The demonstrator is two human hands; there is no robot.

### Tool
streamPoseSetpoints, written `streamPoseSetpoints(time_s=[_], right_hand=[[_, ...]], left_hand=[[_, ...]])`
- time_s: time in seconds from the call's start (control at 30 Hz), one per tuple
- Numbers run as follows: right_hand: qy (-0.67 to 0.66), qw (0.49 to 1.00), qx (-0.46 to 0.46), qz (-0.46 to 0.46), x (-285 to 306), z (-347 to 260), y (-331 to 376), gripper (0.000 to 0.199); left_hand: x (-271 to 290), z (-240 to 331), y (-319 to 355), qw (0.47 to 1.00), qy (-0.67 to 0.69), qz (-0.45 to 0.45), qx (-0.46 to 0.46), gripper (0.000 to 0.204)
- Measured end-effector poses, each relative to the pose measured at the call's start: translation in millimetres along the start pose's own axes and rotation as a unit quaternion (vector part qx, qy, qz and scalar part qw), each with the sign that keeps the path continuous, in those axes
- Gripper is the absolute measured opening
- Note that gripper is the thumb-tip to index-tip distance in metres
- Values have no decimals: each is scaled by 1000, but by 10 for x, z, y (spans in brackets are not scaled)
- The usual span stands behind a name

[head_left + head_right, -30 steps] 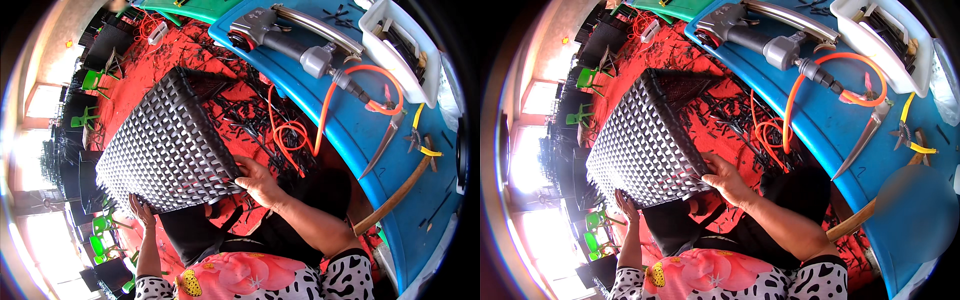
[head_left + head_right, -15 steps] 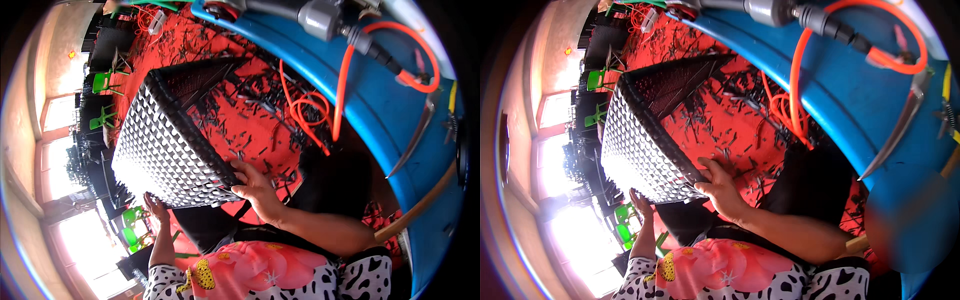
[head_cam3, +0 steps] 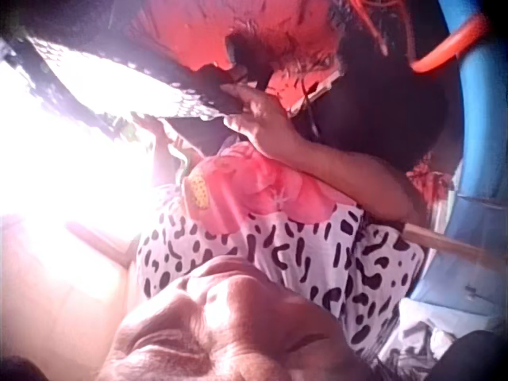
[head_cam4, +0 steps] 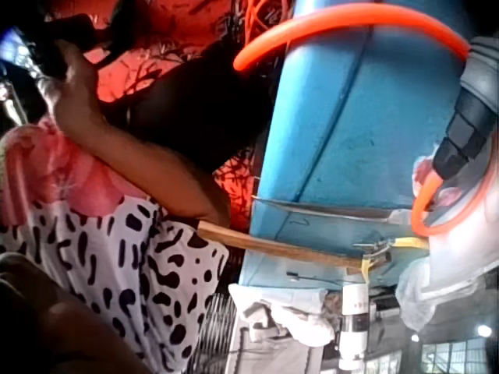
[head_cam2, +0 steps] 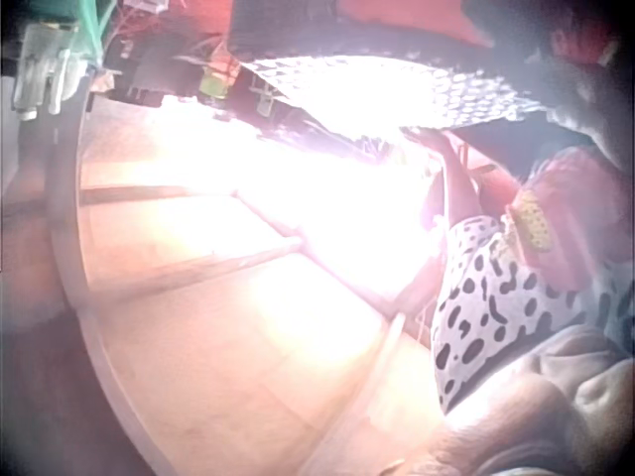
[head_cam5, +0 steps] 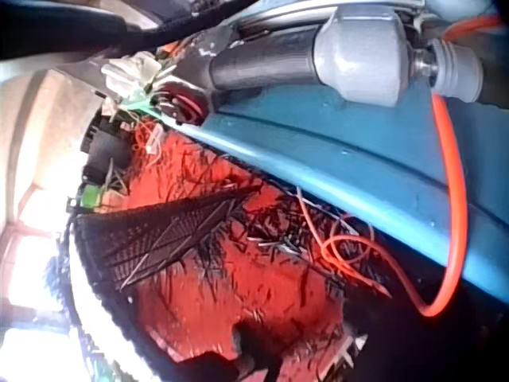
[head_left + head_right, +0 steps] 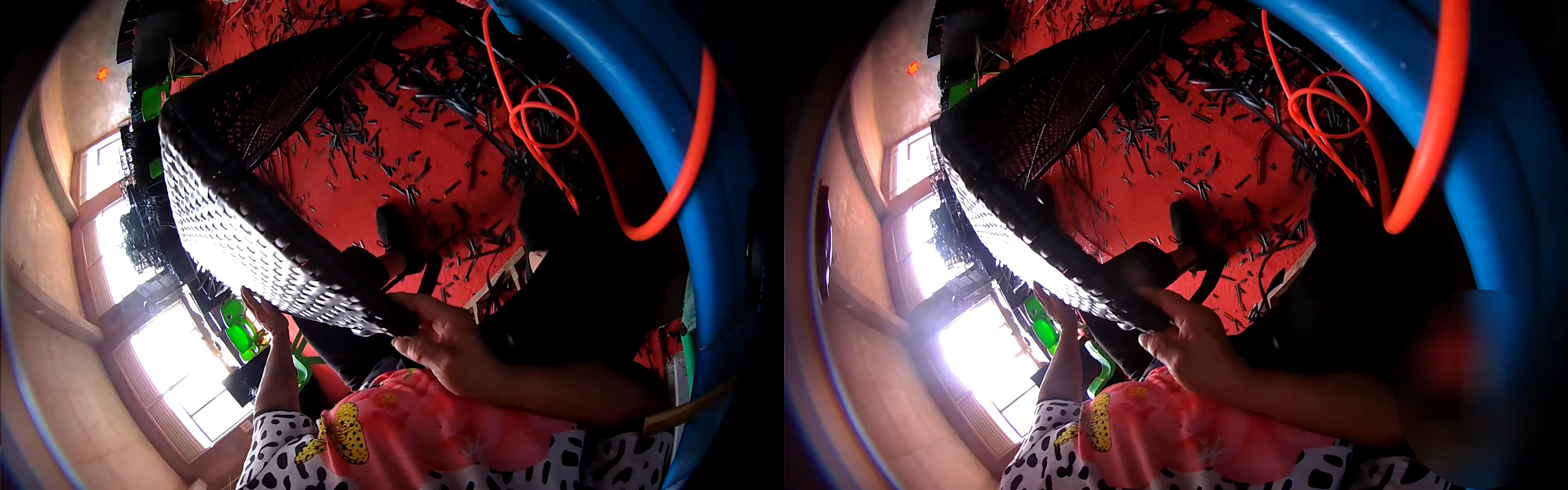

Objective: The person sits on the floor and uses a pneumatic nail gun to secure the woven seat of a black wicker chair. They then use a knife to trim excess plastic strands and pliers to pull and tighten the weave, ensuring the seat is flush and secure.

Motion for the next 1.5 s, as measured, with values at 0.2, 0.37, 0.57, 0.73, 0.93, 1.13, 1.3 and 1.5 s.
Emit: streamPoseSetpoints(time_s=[0.2, 0.37, 0.57, 0.73, 0.93, 1.13, 1.3, 1.5], right_hand=[[112, 983, 18, -144, -301, -149, -20, 64], [310, 915, 108, -233, -585, -184, 60, 70], [356, 891, 100, -264, -863, 133, 14, 72], [383, 848, 9, -365, -1023, 305, -116, 76], [475, 792, 103, -369, -1228, 443, -160, 79], [429, 813, 166, -357, -1336, 646, -366, 72], [378, 843, 174, -341, -1417, 771, -420, 77], [352, 843, -28, -407, -1551, 665, -584, 83]], left_hand=[[-120, -518, 383, 995, 12, 24, 94, 69], [-71, -416, 546, 992, 23, 22, 125, 68], [-284, -504, 754, 986, 58, 4, 155, 67], [-300, -570, 916, 980, 76, 11, 185, 66], [-311, -683, 1041, 973, 94, 15, 212, 65], [-309, -725, 1290, 964, 104, 20, 243, 64], [-317, -820, 1381, 959, 113, 19, 258, 64], [-396, -863, 1414, 957, 124, 16, 263, 63]])
Point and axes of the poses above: each hand's wrist, its own y-axis away from the middle knuckle, its own x-axis out of the back of the hand, z = x × y, the point moved 6 cm from there along -y, towards the middle knuckle, and after that the axes turned 3 degrees about -x, right-handed, at the moved point
